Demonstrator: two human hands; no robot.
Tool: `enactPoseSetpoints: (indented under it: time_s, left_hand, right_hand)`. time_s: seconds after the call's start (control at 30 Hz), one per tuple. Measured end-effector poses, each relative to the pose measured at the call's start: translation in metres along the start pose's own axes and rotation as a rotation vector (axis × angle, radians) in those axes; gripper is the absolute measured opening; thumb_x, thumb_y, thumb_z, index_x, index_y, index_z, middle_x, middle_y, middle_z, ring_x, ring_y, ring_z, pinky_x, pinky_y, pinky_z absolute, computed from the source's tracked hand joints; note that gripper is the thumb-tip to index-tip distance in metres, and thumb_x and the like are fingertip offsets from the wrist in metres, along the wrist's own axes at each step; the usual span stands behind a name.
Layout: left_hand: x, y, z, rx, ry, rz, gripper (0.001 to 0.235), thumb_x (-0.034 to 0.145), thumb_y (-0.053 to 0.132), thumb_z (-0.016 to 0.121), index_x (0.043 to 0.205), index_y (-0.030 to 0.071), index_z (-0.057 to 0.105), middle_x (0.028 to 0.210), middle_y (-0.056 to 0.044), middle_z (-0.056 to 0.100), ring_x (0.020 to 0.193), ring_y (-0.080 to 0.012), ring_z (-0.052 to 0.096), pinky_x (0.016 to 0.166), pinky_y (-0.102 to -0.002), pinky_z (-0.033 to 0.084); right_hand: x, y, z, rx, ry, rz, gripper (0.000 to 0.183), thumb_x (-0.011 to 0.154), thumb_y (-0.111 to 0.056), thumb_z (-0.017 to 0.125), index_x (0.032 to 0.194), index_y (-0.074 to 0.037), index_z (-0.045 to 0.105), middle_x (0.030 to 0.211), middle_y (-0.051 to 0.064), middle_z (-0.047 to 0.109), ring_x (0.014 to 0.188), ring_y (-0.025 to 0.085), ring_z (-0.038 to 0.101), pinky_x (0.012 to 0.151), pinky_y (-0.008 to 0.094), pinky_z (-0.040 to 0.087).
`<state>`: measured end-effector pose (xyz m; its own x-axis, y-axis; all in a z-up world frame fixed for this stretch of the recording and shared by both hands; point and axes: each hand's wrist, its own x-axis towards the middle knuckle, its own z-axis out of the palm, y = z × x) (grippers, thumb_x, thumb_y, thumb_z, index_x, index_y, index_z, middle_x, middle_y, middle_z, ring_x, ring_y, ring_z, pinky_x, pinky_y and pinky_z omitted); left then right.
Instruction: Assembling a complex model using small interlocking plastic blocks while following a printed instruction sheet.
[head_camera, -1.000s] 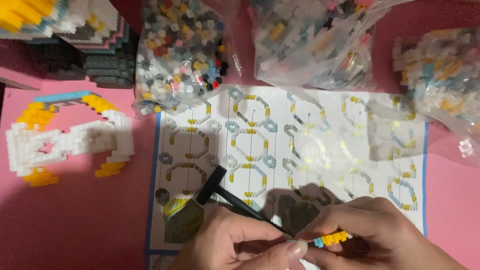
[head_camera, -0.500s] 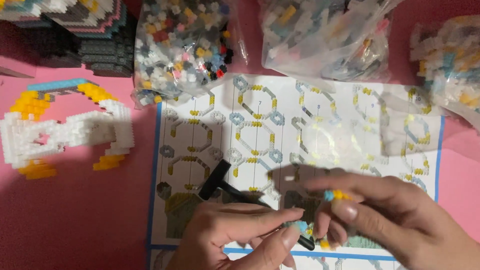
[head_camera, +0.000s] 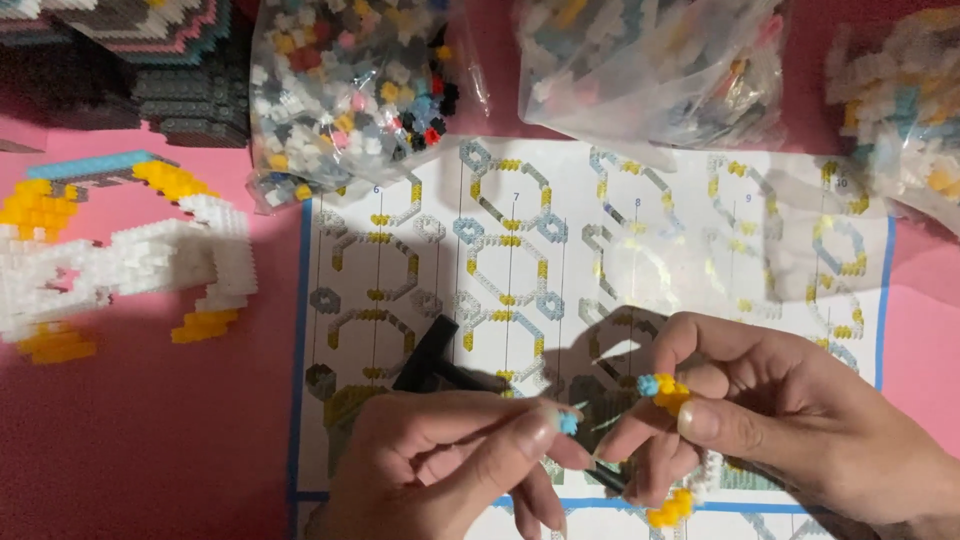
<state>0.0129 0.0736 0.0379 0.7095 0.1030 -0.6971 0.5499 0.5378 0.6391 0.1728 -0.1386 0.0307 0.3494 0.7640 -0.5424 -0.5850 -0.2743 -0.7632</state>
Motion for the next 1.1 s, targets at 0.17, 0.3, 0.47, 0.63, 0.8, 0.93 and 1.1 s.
enactPoseSetpoints:
  time_s: [0.17,0.3,0.47,0.63,0.8,0.93,1.1]
  left_hand:
    - [0.001,-0.008,-0.001,-0.012,0.043,0.236,0.027,0.092,0.016,0.075,0.095,-0.003,0.094,0.065,-0.024,0.088,0.045,-0.0221,0.07,0.045,-0.035,0.061]
    - [-0.006,-0.015,0.0,0.155,0.027,0.203,0.033,0.09,0.029,0.077,0.096,0.004,0.097,0.062,-0.009,0.088,0.051,-0.0112,0.074,0.048,-0.027,0.06]
    - [-0.004,-0.029,-0.005,0.265,-0.094,0.205,0.041,0.091,0.043,0.073,0.117,0.018,0.093,0.088,0.0,0.088,0.075,-0.0065,0.078,0.062,-0.026,0.064]
    - [-0.007,-0.005,0.003,0.071,0.032,-0.207,0.039,0.087,0.023,0.081,0.112,0.003,0.104,0.077,-0.01,0.091,0.06,-0.0143,0.078,0.054,-0.028,0.063]
    - [-0.005,-0.012,0.001,0.148,0.007,-0.054,0.036,0.088,0.03,0.079,0.099,0.004,0.101,0.077,-0.004,0.092,0.06,-0.0076,0.079,0.057,-0.022,0.064]
    - [-0.002,-0.013,-0.003,0.188,-0.051,-0.033,0.041,0.087,0.037,0.077,0.105,0.007,0.1,0.083,-0.004,0.092,0.061,-0.0069,0.081,0.056,-0.02,0.062]
    - [-0.003,-0.005,0.0,0.163,0.018,-0.161,0.042,0.085,0.033,0.079,0.099,0.003,0.104,0.077,-0.009,0.091,0.06,-0.0129,0.08,0.057,-0.025,0.062]
  right_hand:
    - [0.001,-0.001,0.003,0.048,-0.058,0.01,0.027,0.094,-0.015,0.079,0.11,0.005,0.071,0.095,0.029,0.098,0.075,0.034,0.095,0.07,0.048,0.081]
    - [0.001,0.0,0.003,0.02,-0.078,0.028,0.025,0.096,-0.018,0.075,0.1,0.006,0.074,0.091,0.027,0.099,0.078,0.036,0.096,0.071,0.05,0.081]
    - [0.001,0.002,0.002,-0.053,-0.134,-0.045,0.02,0.098,-0.015,0.072,0.092,0.003,0.076,0.085,0.023,0.097,0.07,0.037,0.094,0.068,0.05,0.075]
    - [-0.001,0.01,-0.004,-0.004,-0.118,-0.049,0.01,0.09,-0.004,0.082,0.089,0.005,0.084,0.086,0.025,0.084,0.074,0.038,0.078,0.067,0.053,0.065]
    - [-0.001,0.011,-0.007,-0.152,-0.121,-0.055,0.017,0.089,-0.011,0.087,0.088,0.005,0.09,0.077,0.019,0.084,0.065,0.03,0.073,0.057,0.043,0.058]
    - [-0.002,0.015,-0.006,-0.204,-0.127,-0.09,0.017,0.09,-0.011,0.086,0.091,0.005,0.09,0.079,0.014,0.084,0.068,0.024,0.073,0.058,0.038,0.059]
    - [-0.005,0.02,-0.004,-0.218,-0.028,-0.048,0.013,0.085,-0.006,0.089,0.09,0.005,0.094,0.077,0.015,0.089,0.067,0.025,0.078,0.057,0.04,0.064]
